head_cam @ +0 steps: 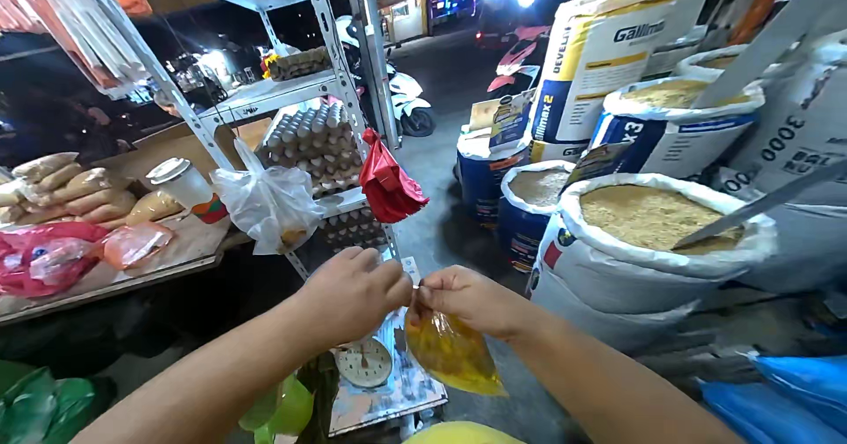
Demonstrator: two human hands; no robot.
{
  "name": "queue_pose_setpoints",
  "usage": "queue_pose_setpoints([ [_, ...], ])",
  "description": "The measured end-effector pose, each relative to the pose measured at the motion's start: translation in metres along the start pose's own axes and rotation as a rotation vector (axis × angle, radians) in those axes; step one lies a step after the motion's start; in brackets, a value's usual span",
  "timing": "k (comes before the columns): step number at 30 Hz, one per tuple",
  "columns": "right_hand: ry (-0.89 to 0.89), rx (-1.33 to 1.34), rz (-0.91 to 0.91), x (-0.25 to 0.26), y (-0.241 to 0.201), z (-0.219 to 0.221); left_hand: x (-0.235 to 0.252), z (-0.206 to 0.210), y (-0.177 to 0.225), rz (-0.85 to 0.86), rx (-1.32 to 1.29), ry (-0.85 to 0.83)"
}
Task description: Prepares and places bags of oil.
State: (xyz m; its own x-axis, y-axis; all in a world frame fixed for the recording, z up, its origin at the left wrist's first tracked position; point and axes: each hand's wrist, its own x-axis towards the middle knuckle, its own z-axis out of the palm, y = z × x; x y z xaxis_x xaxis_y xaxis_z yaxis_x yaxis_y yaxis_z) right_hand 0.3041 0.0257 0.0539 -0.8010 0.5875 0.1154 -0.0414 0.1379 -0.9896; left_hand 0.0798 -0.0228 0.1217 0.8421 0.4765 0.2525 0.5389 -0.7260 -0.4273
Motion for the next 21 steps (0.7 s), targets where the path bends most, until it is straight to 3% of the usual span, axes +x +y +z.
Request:
queue_pose_setpoints([
  [3, -0.086, -0.053, 0.027, 0.0, -0.001, -0.009, 0.004, -0.005, -0.01, -0.024, -0.14, -0.098],
  [5, -0.11, -0.114, 0.021, -0.002, -0.002, -0.016, 0.005, -0.005, -0.014, -0.055, -0.14, -0.076],
  [10, 0.037, -0.679, -0.038, -0.004, -0.014, -0.012, 0.013, -0.005, -0.008, -0.073, -0.018, 0.005],
  [13, 0.166, -0.774, 0.016, 0.003, -0.013, 0.002, 0.019, -0.008, 0.003, -0.048, 0.031, -0.003],
  [16, 0.216, -0.564, -0.199, 0.014, 0.014, 0.006, 0.02, -0.008, 0.007, -0.035, 0.103, 0.01],
  [19, -0.074, -0.17, -0.199, 0.015, 0.025, -0.003, 0.016, -0.005, 0.0, -0.06, 0.158, -0.009],
  [21, -0.155, -0.02, -0.143, 0.013, 0.029, -0.014, 0.012, -0.001, -0.007, -0.076, 0.171, -0.016],
])
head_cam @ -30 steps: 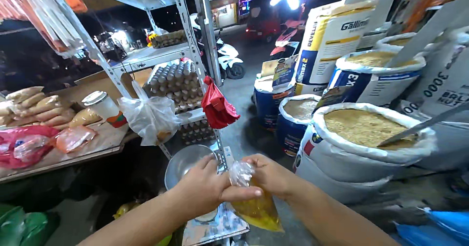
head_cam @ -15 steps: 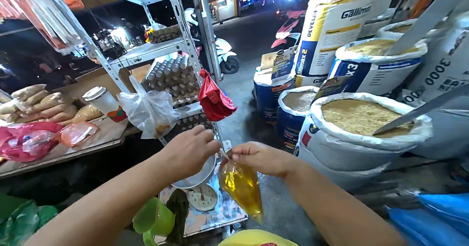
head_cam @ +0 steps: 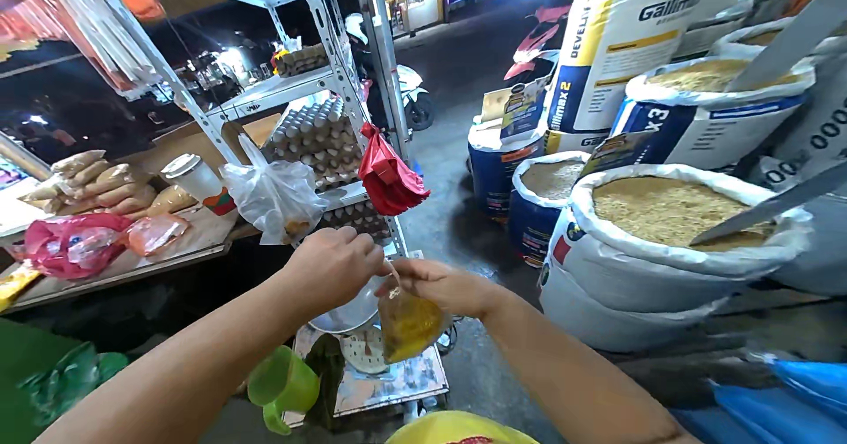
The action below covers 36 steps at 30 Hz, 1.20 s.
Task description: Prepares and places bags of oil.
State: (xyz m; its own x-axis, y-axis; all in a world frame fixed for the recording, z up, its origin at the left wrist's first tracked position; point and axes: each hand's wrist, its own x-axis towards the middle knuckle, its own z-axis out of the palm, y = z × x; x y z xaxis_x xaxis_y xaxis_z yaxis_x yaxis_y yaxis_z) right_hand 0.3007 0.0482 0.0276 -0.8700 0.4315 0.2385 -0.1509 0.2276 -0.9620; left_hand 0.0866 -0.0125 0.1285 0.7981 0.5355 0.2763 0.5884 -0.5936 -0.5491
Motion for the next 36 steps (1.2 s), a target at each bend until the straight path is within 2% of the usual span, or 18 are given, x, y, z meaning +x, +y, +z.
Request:
queue_pose_setpoints([
  [2, 0.03, -0.05, 0.066, -0.004, -0.003, -0.007, 0.0, 0.003, -0.003, -0.009, -0.002, -0.018],
  [5, 0.119, -0.322, 0.134, -0.004, -0.012, -0.009, 0.005, 0.004, -0.003, 0.01, -0.007, -0.037],
  [9, 0.268, -0.602, 0.101, 0.002, -0.01, -0.001, 0.013, 0.002, 0.003, 0.03, -0.051, -0.086],
  [11, 0.244, -0.503, 0.012, 0.002, -0.006, 0.0, 0.018, -0.002, 0.006, 0.039, -0.069, -0.123],
  [14, 0.037, -0.149, -0.045, 0.0, 0.008, -0.011, 0.022, -0.001, 0.005, 0.035, -0.093, -0.17],
  [16, -0.004, 0.026, 0.04, -0.001, 0.012, -0.02, 0.021, 0.007, 0.0, 0.021, -0.09, -0.152],
  [19, 0.107, -0.012, 0.207, 0.004, 0.011, -0.022, 0.021, 0.019, -0.005, -0.041, -0.113, -0.155],
  [21, 0.174, -0.193, 0.299, 0.01, 0.013, -0.021, 0.019, 0.027, -0.006, -0.116, -0.173, -0.202],
  [23, 0.222, -0.399, 0.367, 0.018, 0.015, -0.025, 0.011, 0.034, -0.006, -0.26, -0.296, -0.298],
  [25, 0.258, -0.57, 0.413, 0.027, 0.01, -0.026, 0.001, 0.041, -0.002, -0.481, -0.465, -0.404],
  [27, 0.286, -0.72, 0.411, 0.041, 0.003, -0.024, -0.011, 0.049, 0.007, -0.765, -0.695, -0.407],
  [29, 0.319, -0.838, 0.358, 0.063, -0.004, -0.018, -0.024, 0.06, 0.023, -1.128, -1.024, -0.212],
  [31, 0.337, -0.884, 0.252, 0.087, -0.01, -0.006, -0.029, 0.062, 0.048, -1.452, -1.483, 0.25],
  [32, 0.35, -0.865, 0.164, 0.098, -0.016, 0.002, -0.028, 0.055, 0.061, -1.519, -1.705, 0.519],
  [33, 0.371, -0.816, 0.061, 0.107, -0.024, 0.013, -0.028, 0.047, 0.072, -1.481, -1.882, 0.786],
  [34, 0.393, -0.738, -0.047, 0.115, -0.034, 0.025, -0.029, 0.04, 0.082, -1.337, -2.026, 1.023],
  [36, 0.373, -0.538, -0.247, 0.124, -0.062, 0.048, -0.033, 0.036, 0.096, -0.868, -2.267, 1.35],
])
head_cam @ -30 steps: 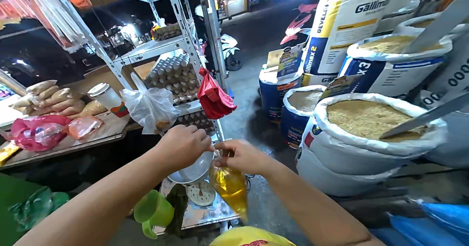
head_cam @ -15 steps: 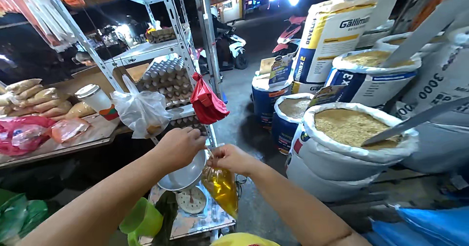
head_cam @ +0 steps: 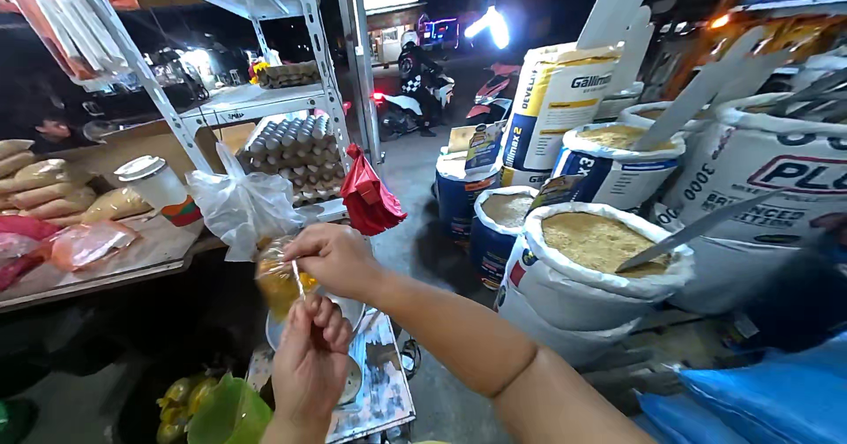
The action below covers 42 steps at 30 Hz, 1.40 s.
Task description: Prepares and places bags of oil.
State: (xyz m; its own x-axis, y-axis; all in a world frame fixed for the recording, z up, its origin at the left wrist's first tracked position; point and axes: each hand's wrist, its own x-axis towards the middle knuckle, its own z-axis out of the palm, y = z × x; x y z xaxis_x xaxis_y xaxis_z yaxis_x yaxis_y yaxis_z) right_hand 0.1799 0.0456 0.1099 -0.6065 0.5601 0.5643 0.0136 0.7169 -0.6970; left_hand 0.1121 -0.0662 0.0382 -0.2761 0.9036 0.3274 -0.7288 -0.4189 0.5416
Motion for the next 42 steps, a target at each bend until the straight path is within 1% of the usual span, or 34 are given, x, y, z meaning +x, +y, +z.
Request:
queue_pose_setpoints([
  [1, -0.03, 0.109, -0.064, 0.003, -0.017, 0.001, -0.001, -0.002, 0.0, 0.031, -0.116, -0.128],
  [2, -0.092, 0.208, -0.102, 0.004, -0.035, 0.0, 0.001, -0.006, 0.0, 0.057, -0.173, -0.253],
  [3, -0.171, 0.292, -0.115, 0.003, -0.05, -0.002, 0.007, -0.012, 0.001, 0.096, -0.165, -0.35],
  [4, -0.251, 0.368, -0.11, 0.001, -0.061, -0.002, 0.013, -0.016, 0.006, 0.144, -0.104, -0.407],
  [5, -0.329, 0.441, -0.091, -0.001, -0.068, -0.002, 0.017, -0.014, 0.019, 0.186, -0.002, -0.417],
  [6, -0.4, 0.507, -0.066, -0.004, -0.07, 0.0, 0.013, 0.006, 0.048, 0.137, 0.146, -0.354],
  [7, -0.454, 0.542, -0.058, -0.007, -0.068, 0.001, 0.001, 0.061, 0.091, -0.13, 0.393, -0.04],
  [8, -0.494, 0.544, -0.064, -0.01, -0.064, 0.001, 0.006, 0.09, 0.113, -0.28, 0.635, 0.084],
  [9, -0.508, 0.496, -0.091, -0.014, -0.058, -0.001, 0.017, 0.046, 0.107, -0.082, 0.773, -0.31],
  [10, -0.506, 0.41, -0.146, -0.019, -0.052, -0.004, 0.038, -0.009, 0.092, 0.189, 0.853, -0.68],
  [11, -0.485, 0.279, -0.208, -0.023, -0.044, -0.008, 0.054, -0.042, 0.082, 0.403, 0.965, -0.846],
  [12, -0.449, 0.119, -0.258, -0.03, -0.037, -0.01, 0.062, -0.059, 0.077, 0.514, 1.051, -0.926],
  [14, -0.353, -0.214, -0.303, -0.049, -0.026, -0.008, 0.068, -0.07, 0.072, 0.559, 1.196, -1.019],
  [16, -0.267, -0.533, -0.294, -0.071, -0.017, 0.003, 0.075, -0.078, 0.061, 0.591, 1.293, -1.071],
  [18, -0.217, -0.8, -0.325, -0.09, -0.006, 0.019, 0.08, -0.091, 0.049, 0.584, 1.391, -1.103],
  [19, -0.188, -0.882, -0.346, -0.1, 0.001, 0.028, 0.081, -0.098, 0.043, 0.556, 1.413, -1.125],
  [21, -0.123, -0.952, -0.353, -0.115, 0.016, 0.04, 0.08, -0.109, 0.034, 0.519, 1.442, -1.145],
  [22, -0.094, -0.931, -0.321, -0.12, 0.024, 0.043, 0.078, -0.112, 0.03, 0.499, 1.45, -1.139],
  [24, -0.054, -0.782, -0.162, -0.133, 0.04, 0.045, 0.07, -0.12, 0.017, 0.464, 1.457, -1.121],
  [25, -0.036, -0.668, -0.046, -0.139, 0.049, 0.044, 0.066, -0.126, 0.008, 0.435, 1.443, -1.114],
  [27, 0.037, -0.382, 0.242, -0.155, 0.066, 0.042, 0.058, -0.134, -0.012, 0.39, 1.415, -1.082],
  [29, 0.213, -0.088, 0.495, -0.176, 0.075, 0.048, 0.049, -0.135, -0.029, 0.374, 1.411, -1.044],
  [31, 0.437, 0.161, 0.666, -0.195, 0.072, 0.06, 0.041, -0.13, -0.041, 0.389, 1.436, -1.029],
  [32, 0.521, 0.221, 0.725, -0.202, 0.068, 0.066, 0.037, -0.127, -0.045, 0.398, 1.448, -1.028],
  [34, 0.627, 0.246, 0.764, -0.214, 0.061, 0.075, 0.028, -0.123, -0.051, 0.409, 1.488, -1.026],
  [36, 0.649, 0.169, 0.763, -0.224, 0.064, 0.08, 0.019, -0.123, -0.055, 0.371, 1.536, -1.004],
  [38, 0.577, 0.045, 0.785, -0.231, 0.068, 0.079, 0.012, -0.124, -0.056, 0.236, 1.565, -0.959],
  [39, 0.53, 0.004, 0.796, -0.233, 0.07, 0.078, 0.009, -0.123, -0.055, 0.12, 1.571, -0.927],
  [40, 0.494, -0.015, 0.81, -0.235, 0.072, 0.077, 0.009, -0.12, -0.053, -0.039, 1.569, -0.884],
  [42, 0.439, -0.022, 0.858, -0.233, 0.075, 0.076, 0.014, -0.11, -0.046, -0.419, 1.547, -0.775],
])
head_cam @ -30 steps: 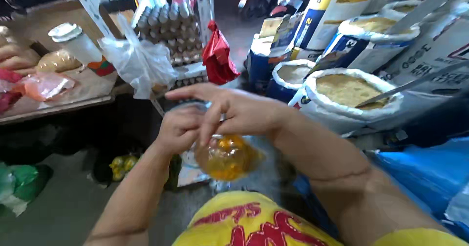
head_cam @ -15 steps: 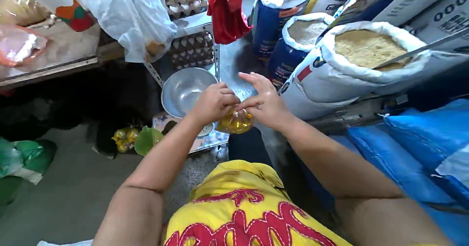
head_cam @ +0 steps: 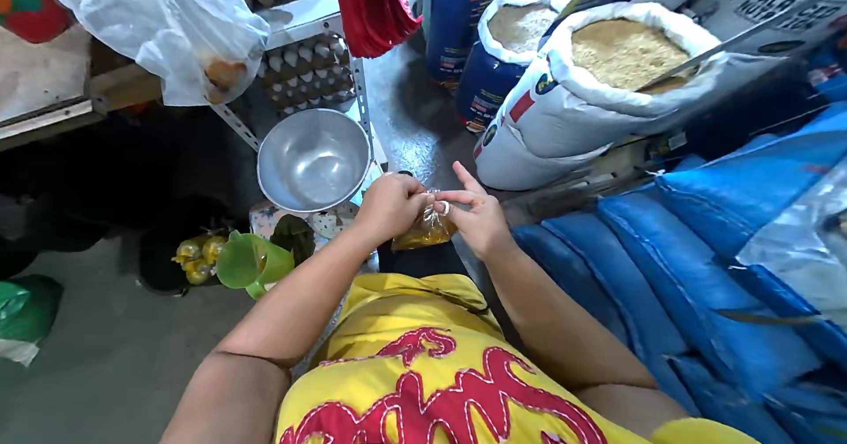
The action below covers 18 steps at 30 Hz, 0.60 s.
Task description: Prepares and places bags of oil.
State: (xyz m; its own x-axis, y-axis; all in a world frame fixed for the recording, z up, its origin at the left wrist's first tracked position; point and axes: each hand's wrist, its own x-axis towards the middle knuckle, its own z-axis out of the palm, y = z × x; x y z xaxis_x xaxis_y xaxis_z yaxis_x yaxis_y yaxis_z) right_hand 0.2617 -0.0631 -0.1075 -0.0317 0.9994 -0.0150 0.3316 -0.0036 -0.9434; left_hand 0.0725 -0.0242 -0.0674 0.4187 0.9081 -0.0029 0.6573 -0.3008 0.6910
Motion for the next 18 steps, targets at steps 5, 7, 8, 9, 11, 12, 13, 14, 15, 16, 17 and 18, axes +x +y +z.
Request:
queue_pose_setpoints([
  [5, 0.005, 0.043, 0.049, 0.007, -0.009, 0.013, 0.002, -0.01, 0.008, -0.333, -0.176, -0.108],
  [7, 0.044, 0.073, 0.061, 0.01, -0.008, 0.02, -0.004, -0.007, 0.007, -0.373, -0.268, -0.065],
  [8, 0.067, 0.096, 0.065, 0.011, -0.006, 0.024, -0.008, -0.005, 0.008, -0.4, -0.343, -0.049],
  [9, 0.092, 0.125, 0.07, 0.011, -0.004, 0.028, -0.013, -0.004, 0.008, -0.421, -0.431, -0.033],
  [11, 0.143, 0.172, 0.072, 0.01, -0.003, 0.037, -0.023, 0.001, 0.008, -0.433, -0.565, 0.009],
  [12, 0.173, 0.184, 0.067, 0.009, -0.004, 0.042, -0.026, 0.004, 0.008, -0.44, -0.592, 0.028],
  [13, 0.201, 0.18, 0.068, 0.008, -0.005, 0.046, -0.028, 0.006, 0.009, -0.447, -0.591, 0.038],
  [14, 0.228, 0.158, 0.064, 0.006, -0.005, 0.05, -0.029, 0.008, 0.008, -0.439, -0.563, 0.051],
  [15, 0.254, 0.134, 0.059, 0.005, -0.004, 0.053, -0.029, 0.011, 0.006, -0.405, -0.525, 0.07],
  [16, 0.271, 0.122, 0.051, 0.005, -0.002, 0.055, -0.029, 0.014, 0.002, -0.35, -0.485, 0.09],
  [17, 0.278, 0.12, 0.043, 0.004, -0.001, 0.056, -0.028, 0.016, -0.003, -0.279, -0.445, 0.111],
  [18, 0.276, 0.121, 0.033, 0.004, -0.001, 0.056, -0.027, 0.018, -0.008, -0.206, -0.402, 0.129],
])
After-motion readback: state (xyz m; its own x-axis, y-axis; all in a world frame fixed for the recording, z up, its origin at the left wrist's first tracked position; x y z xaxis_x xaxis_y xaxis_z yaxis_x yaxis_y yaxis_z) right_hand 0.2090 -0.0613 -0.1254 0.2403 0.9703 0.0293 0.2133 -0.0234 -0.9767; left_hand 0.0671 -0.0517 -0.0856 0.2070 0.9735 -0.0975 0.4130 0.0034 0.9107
